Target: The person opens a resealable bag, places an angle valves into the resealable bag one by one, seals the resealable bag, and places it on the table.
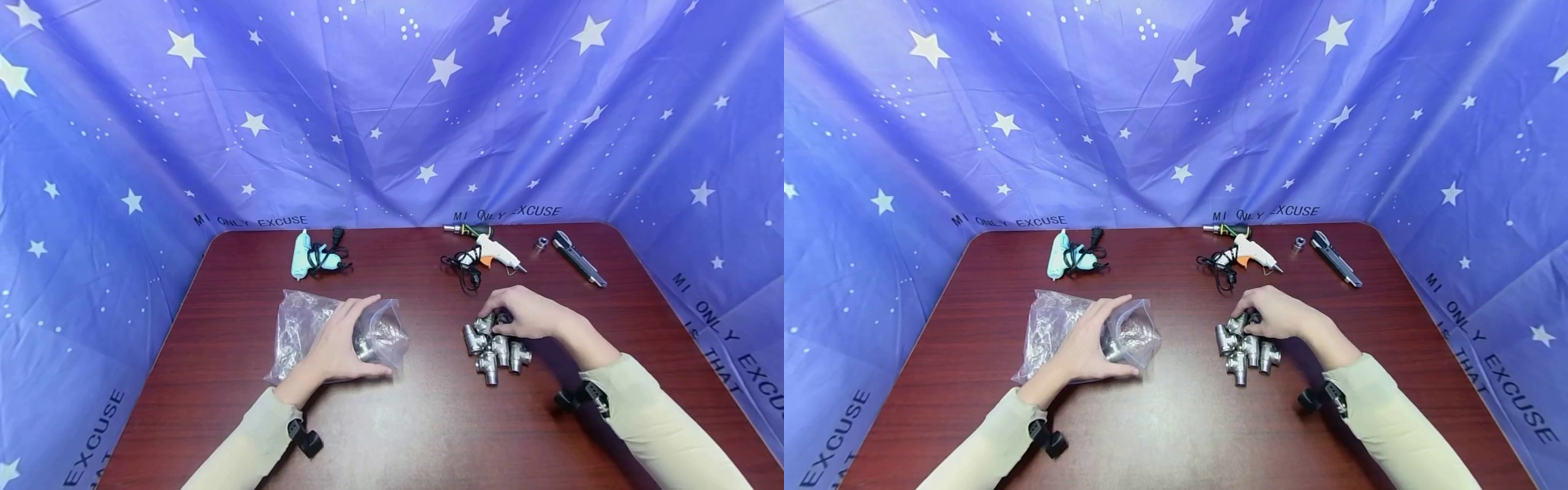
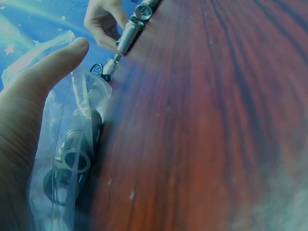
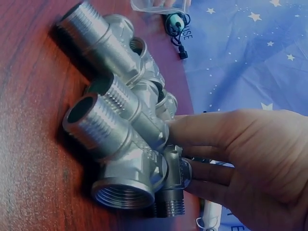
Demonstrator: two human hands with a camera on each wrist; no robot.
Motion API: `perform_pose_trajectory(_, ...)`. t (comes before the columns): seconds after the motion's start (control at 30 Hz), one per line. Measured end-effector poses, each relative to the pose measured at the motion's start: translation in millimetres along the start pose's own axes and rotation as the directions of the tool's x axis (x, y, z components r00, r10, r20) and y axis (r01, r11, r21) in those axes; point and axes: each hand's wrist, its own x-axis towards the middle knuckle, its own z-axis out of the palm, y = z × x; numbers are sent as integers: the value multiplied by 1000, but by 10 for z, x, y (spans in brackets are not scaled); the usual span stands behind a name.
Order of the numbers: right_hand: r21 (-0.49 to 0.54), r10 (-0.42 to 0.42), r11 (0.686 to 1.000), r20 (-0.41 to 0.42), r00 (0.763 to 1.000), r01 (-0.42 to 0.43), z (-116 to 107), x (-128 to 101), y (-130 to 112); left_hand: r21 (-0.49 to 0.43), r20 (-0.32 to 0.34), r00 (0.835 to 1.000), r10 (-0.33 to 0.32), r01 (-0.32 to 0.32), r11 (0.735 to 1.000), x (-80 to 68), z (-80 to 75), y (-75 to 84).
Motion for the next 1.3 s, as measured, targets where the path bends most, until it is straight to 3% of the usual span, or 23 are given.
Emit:
perform_pose_trajectory(0.27, 30, 25, 999, -35, 999, -24, 44, 14, 4, -1, 1, 1000, 1, -1, 1000, 2, 0, -8)
perform_pose_trajectory(0.63, 36, 64, 998, -197, 978, -58, 33, 194, -90, 8, -6, 1000, 13, -13, 1000, 7, 9, -20)
perform_pose_trajectory(0.9, 33, 4, 999, -330, 944, 7, 106, 492, -381, 12, -23, 999, 29, -29, 1000, -1, -2, -1)
perform_pose_trajectory(1.13, 119, 3, 992, -342, 940, 40, 249, 710, -706, 20, -32, 998, 50, -49, 999, -1, -15, 5)
perform_pose_trajectory(1.3, 152, -15, 986, -338, 941, 70, 372, 845, -906, 24, -8, 1000, 25, -25, 999, 6, -19, 13)
